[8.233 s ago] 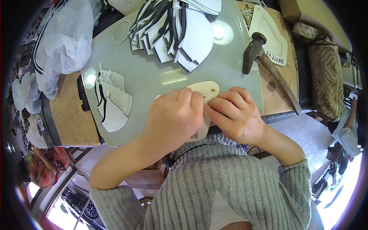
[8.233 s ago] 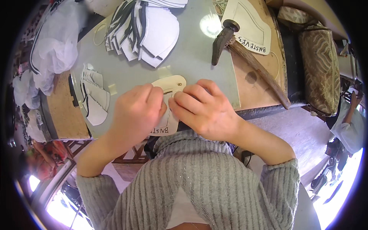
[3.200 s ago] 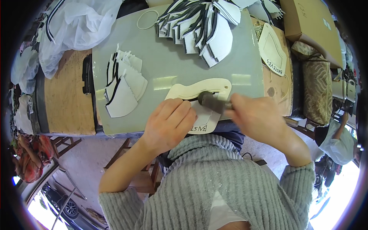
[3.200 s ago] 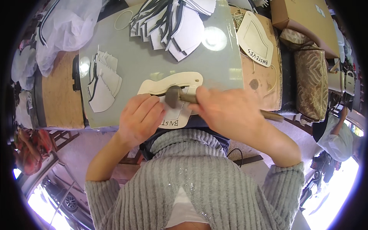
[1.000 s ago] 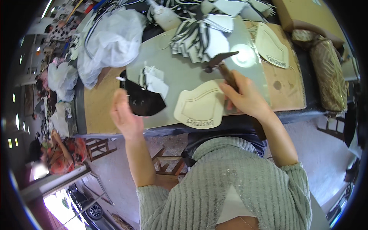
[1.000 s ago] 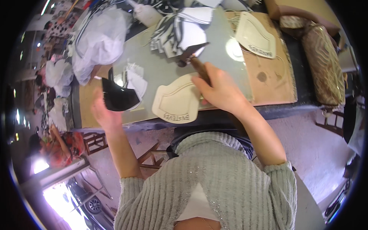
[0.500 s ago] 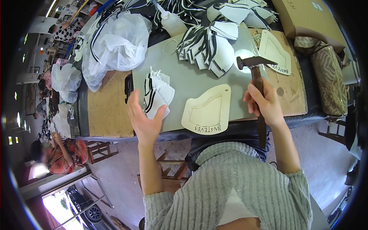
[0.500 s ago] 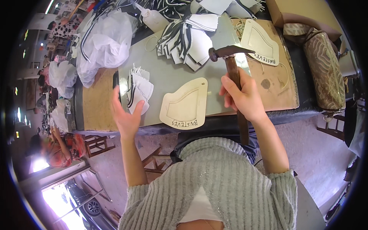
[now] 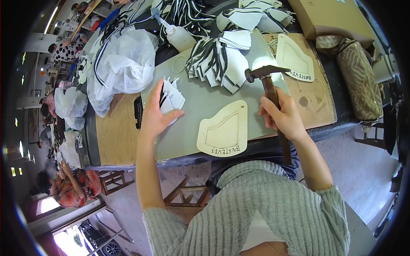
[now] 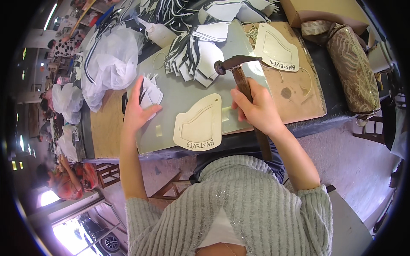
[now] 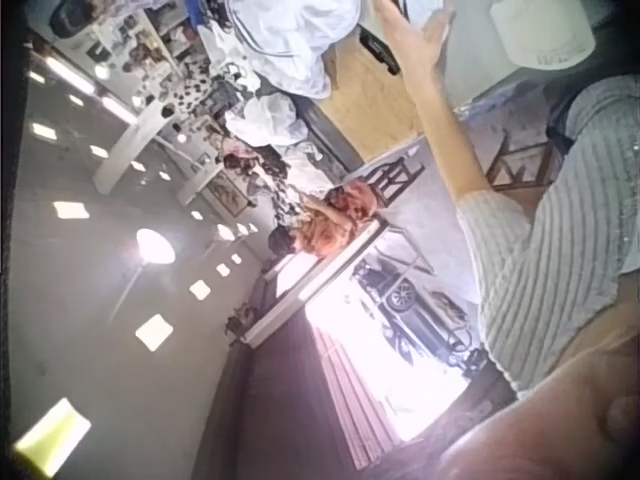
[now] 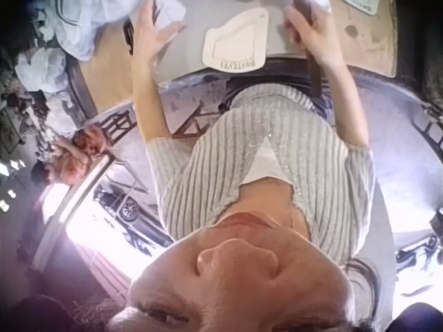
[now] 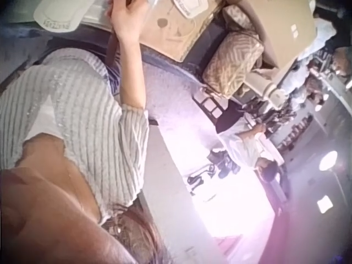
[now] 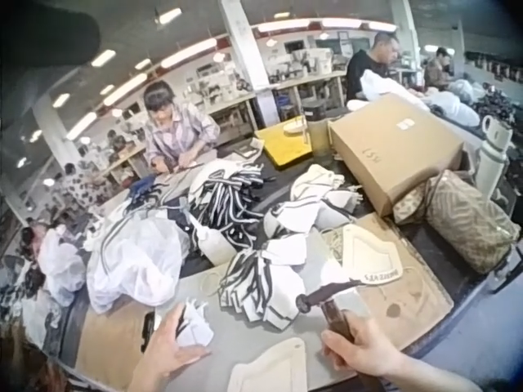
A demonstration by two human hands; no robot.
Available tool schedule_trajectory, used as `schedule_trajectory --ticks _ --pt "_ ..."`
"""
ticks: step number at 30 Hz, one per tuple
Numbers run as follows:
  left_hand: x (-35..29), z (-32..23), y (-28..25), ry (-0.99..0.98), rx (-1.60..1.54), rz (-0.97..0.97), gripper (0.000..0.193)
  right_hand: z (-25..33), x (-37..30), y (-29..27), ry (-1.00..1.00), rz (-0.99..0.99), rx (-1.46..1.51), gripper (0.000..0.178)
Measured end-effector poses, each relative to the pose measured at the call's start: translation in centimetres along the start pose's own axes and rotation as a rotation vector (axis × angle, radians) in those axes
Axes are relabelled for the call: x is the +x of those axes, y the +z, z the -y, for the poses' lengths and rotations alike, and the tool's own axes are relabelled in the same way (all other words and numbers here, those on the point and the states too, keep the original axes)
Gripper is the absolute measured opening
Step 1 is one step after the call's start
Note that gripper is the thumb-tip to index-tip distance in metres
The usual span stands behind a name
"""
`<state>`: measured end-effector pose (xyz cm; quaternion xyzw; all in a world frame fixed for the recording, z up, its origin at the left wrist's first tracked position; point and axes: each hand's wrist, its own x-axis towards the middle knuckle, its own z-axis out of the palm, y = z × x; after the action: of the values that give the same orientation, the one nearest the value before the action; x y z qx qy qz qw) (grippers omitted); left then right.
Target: Assembling and hammering shoe upper components onto a template.
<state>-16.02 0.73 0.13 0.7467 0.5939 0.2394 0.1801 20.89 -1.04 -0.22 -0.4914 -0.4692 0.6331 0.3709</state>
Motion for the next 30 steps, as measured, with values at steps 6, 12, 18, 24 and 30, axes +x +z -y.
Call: schedule_trajectory --ticks 6,12,18,24,30 --pt "-0.7 -2.8 1.3 0.085 0.531 -0.136 0.095 -0.5 -0.2 -0.7 -0.014 -0.019 -0.010 0.019" --pt "-3.8 -1.6 4.9 -0.145 0.320 -0.324 0.082 -0.5 0.1 -0.2 -0.048 0.034 -0.007 0.018" --pt "-1.2 0.0 3.4 0.000 0.230 -0.270 0.081 -0.3 -0.3 -0.3 -0.049 -0.005 -0.002 0.017" --pt "-0.5 -2.7 1.2 0.083 0.554 -0.147 0.076 -1.3 -0.3 -0.3 -0.111 -0.011 -0.083 0.021" --pt "10.3 -12.6 1.7 0.219 0.092 -0.187 0.044 -0.7 -0.3 -1.2 -0.068 0.016 -0.082 0.016"
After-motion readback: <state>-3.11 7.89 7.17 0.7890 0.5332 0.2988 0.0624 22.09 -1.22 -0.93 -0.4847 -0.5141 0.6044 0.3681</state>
